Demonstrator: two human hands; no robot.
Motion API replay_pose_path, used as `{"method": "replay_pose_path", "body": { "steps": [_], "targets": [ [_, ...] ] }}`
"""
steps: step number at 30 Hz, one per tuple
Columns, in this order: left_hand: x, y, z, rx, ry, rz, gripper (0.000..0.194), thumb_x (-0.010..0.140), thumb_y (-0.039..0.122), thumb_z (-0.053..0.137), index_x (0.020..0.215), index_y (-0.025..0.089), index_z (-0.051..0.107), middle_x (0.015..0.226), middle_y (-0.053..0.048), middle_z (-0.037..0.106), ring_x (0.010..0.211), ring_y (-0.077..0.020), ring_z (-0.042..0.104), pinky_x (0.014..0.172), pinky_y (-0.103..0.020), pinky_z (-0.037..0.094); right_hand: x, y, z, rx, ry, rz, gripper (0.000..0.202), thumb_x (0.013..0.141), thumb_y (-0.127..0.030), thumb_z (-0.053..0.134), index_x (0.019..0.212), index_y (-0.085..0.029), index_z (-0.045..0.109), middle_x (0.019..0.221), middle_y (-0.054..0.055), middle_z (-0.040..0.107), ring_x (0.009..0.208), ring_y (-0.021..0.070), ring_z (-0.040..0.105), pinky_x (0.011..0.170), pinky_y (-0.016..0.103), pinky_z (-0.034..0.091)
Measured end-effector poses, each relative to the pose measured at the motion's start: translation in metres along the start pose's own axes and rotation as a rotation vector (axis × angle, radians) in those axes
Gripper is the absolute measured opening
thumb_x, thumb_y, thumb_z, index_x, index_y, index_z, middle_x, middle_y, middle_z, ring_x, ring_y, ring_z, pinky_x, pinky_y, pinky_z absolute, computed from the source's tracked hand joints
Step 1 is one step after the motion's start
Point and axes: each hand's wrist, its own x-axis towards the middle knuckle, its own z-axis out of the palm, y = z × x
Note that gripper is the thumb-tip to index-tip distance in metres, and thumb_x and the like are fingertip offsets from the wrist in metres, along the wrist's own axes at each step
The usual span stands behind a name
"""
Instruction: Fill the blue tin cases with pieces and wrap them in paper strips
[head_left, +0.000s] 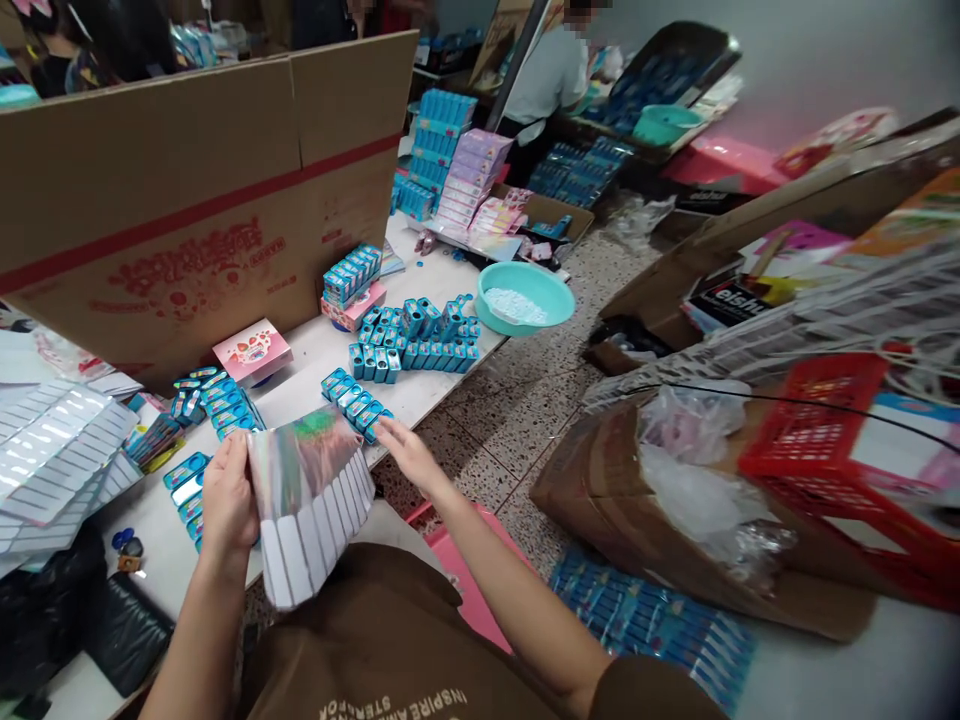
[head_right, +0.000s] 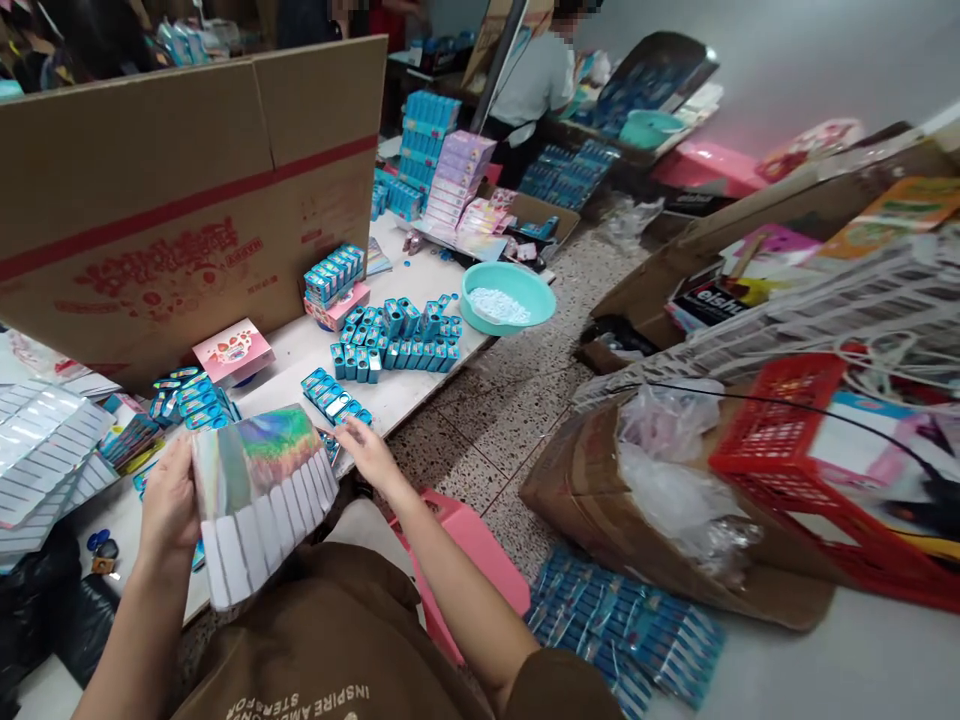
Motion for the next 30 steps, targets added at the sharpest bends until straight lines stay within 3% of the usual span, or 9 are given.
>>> {"method": "replay_pose_path", "body": {
  "steps": [3, 6, 10, 13, 20, 23, 26, 28, 30],
  "targets": [
    [0.0, 0.005, -0.003, 0.071, 0.036, 0.047, 0.036, 0.063, 0.046, 0.07, 0.074, 0.016, 0.055, 0.063, 0.005, 0.052, 0.054, -0.007, 0.044, 0.054, -0.019, 0.036, -0.007, -0.006, 0.012, 0.218, -0.152, 0.095, 0.043, 0.072, -0.052, 0.062, 0.093, -0.015, 0.065, 0.088, 0.003, 0.067, 0.081, 0.0142, 0.061, 0.071, 0.025, 0.047],
    [0.0, 0.007, -0.008, 0.152, 0.133, 0.178, 0.034, 0.069, 0.048, 0.065, 0.07, 0.016, 0.052, 0.061, 0.006, 0.048, 0.054, -0.0065, 0.04, 0.053, -0.018, 0.033, -0.017, -0.018, 0.015, 0.331, -0.145, 0.099, 0.031, 0.066, -0.045, 0.07, 0.072, -0.014, 0.064, 0.068, -0.002, 0.064, 0.065, 0.0102, 0.057, 0.064, 0.021, 0.044],
    [0.004, 0.004, -0.018, 0.288, 0.323, 0.408, 0.031, 0.077, 0.045, 0.057, 0.073, 0.015, 0.051, 0.063, 0.006, 0.044, 0.056, -0.007, 0.037, 0.054, -0.019, 0.031, -0.027, -0.034, 0.008, 0.369, -0.057, 0.075, 0.034, 0.062, -0.038, 0.075, 0.088, -0.016, 0.067, 0.081, 0.001, 0.068, 0.07, 0.0129, 0.06, 0.067, 0.025, 0.047],
    [0.005, 0.0, -0.023, 0.331, 0.368, 0.461, 0.03, 0.08, 0.044, 0.053, 0.075, 0.015, 0.051, 0.064, 0.005, 0.043, 0.057, -0.0077, 0.038, 0.055, -0.02, 0.031, -0.033, -0.039, -0.001, 0.38, -0.05, 0.062, 0.046, 0.058, -0.032, 0.078, 0.1, -0.018, 0.067, 0.092, 0.003, 0.07, 0.079, 0.0155, 0.062, 0.073, 0.027, 0.049],
    [0.011, 0.003, -0.03, 0.486, 0.389, 0.54, 0.029, 0.084, 0.044, 0.049, 0.08, 0.015, 0.053, 0.065, 0.004, 0.045, 0.058, -0.0098, 0.041, 0.058, -0.022, 0.034, -0.044, -0.05, -0.02, 0.458, -0.108, 0.202, 0.03, 0.052, -0.031, 0.082, 0.075, -0.015, 0.07, 0.069, 0.0, 0.068, 0.058, 0.0107, 0.057, 0.056, 0.023, 0.045],
    [0.013, 0.006, -0.028, 0.646, 0.332, 0.625, 0.032, 0.082, 0.041, 0.053, 0.101, 0.015, 0.054, 0.085, -0.003, 0.056, 0.073, -0.015, 0.052, 0.072, -0.027, 0.04, -0.047, -0.057, -0.022, 0.447, -0.124, 0.17, 0.026, 0.055, -0.033, 0.081, 0.071, -0.015, 0.07, 0.066, -0.001, 0.066, 0.056, 0.0101, 0.055, 0.056, 0.022, 0.043],
    [0.003, 0.007, -0.013, 0.821, 0.192, 0.922, 0.049, 0.075, 0.033, 0.064, 0.119, 0.016, 0.049, 0.117, -0.012, 0.054, 0.109, -0.0248, 0.049, 0.098, -0.039, 0.033, -0.051, -0.06, -0.021, 0.454, -0.145, 0.127, 0.022, 0.059, -0.035, 0.079, 0.065, -0.016, 0.069, 0.065, -0.001, 0.065, 0.058, 0.0095, 0.054, 0.058, 0.022, 0.042],
    [-0.009, 0.006, 0.003, 0.871, -0.116, 1.061, 0.052, 0.074, 0.031, 0.066, 0.121, 0.018, 0.049, 0.122, -0.013, 0.053, 0.119, -0.027, 0.044, 0.104, -0.043, 0.028, -0.055, -0.061, -0.019, 0.451, -0.179, 0.091, 0.021, 0.063, -0.036, 0.077, 0.066, -0.016, 0.07, 0.07, 0.0, 0.066, 0.061, 0.0098, 0.054, 0.06, 0.022, 0.043],
    [-0.02, 0.004, 0.019, 0.877, -0.479, 1.056, 0.06, 0.073, 0.034, 0.068, 0.127, 0.021, 0.045, 0.127, -0.012, 0.052, 0.125, -0.0277, 0.041, 0.106, -0.044, 0.028, -0.06, -0.063, -0.016, 0.432, -0.23, 0.068, 0.021, 0.066, -0.037, 0.075, 0.072, -0.017, 0.071, 0.074, 0.001, 0.067, 0.064, 0.0105, 0.055, 0.063, 0.023, 0.044]
  ]
}}
